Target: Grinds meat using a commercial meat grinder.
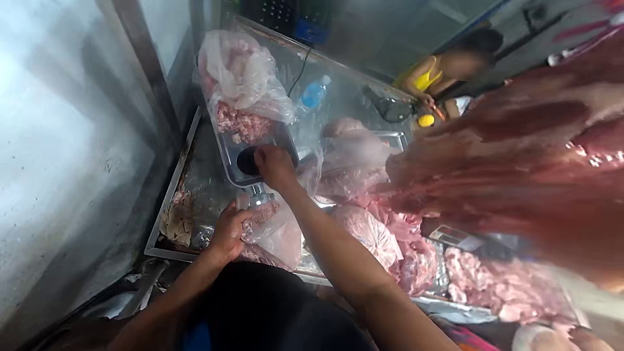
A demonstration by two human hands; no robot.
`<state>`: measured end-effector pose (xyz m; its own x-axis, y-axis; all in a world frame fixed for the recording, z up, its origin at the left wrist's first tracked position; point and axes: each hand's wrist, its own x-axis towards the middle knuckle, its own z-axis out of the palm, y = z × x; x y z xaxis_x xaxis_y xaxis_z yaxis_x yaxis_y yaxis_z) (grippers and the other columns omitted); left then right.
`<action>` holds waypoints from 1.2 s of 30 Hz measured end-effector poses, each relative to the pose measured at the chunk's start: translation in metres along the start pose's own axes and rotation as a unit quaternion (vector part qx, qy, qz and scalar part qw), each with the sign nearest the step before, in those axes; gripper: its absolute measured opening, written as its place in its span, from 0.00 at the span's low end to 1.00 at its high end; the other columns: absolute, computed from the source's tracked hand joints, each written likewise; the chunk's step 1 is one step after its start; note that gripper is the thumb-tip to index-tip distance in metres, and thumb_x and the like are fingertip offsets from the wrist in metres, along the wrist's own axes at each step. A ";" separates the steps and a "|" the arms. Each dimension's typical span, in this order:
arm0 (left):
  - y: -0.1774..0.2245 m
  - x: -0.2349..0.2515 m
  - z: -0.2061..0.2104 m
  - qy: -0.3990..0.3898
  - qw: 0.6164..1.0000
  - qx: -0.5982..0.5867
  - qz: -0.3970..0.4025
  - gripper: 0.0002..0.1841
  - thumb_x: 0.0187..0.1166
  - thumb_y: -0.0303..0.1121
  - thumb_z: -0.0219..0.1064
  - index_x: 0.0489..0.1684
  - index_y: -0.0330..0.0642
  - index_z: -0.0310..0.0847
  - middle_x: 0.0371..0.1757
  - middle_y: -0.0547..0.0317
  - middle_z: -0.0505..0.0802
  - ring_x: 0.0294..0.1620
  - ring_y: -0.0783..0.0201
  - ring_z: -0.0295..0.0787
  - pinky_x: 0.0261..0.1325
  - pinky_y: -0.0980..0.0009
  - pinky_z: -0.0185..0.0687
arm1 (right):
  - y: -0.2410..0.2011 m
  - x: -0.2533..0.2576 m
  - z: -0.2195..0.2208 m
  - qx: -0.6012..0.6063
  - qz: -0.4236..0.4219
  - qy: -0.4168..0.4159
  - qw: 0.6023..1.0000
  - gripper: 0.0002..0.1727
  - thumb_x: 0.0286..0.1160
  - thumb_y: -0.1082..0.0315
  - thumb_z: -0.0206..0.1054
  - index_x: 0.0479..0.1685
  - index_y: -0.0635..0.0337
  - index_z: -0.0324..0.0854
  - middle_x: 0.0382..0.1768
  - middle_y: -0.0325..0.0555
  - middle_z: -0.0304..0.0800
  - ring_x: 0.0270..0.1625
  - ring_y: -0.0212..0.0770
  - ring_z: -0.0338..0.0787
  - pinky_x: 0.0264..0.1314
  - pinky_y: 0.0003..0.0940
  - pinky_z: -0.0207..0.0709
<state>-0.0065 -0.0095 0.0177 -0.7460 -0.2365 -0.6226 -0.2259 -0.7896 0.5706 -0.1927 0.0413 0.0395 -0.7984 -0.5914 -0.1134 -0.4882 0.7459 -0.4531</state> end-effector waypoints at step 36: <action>0.001 -0.003 -0.015 -0.011 1.000 -0.015 -0.013 0.22 0.79 0.21 0.57 0.73 0.41 0.73 0.38 0.52 0.89 0.24 0.66 0.83 0.24 0.71 0.81 | -0.002 0.033 0.011 -0.063 -0.196 -0.046 0.977 0.25 0.73 0.75 0.70 0.68 0.44 0.88 0.61 0.52 0.92 0.64 0.57 0.90 0.68 0.61 0.82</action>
<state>0.0046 -0.0181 0.0120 -0.7534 -0.2042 -0.6250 -0.2268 -0.8115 0.5385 -0.2139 0.0170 0.0272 -0.5089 -0.8601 -0.0341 -0.7944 0.4845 -0.3663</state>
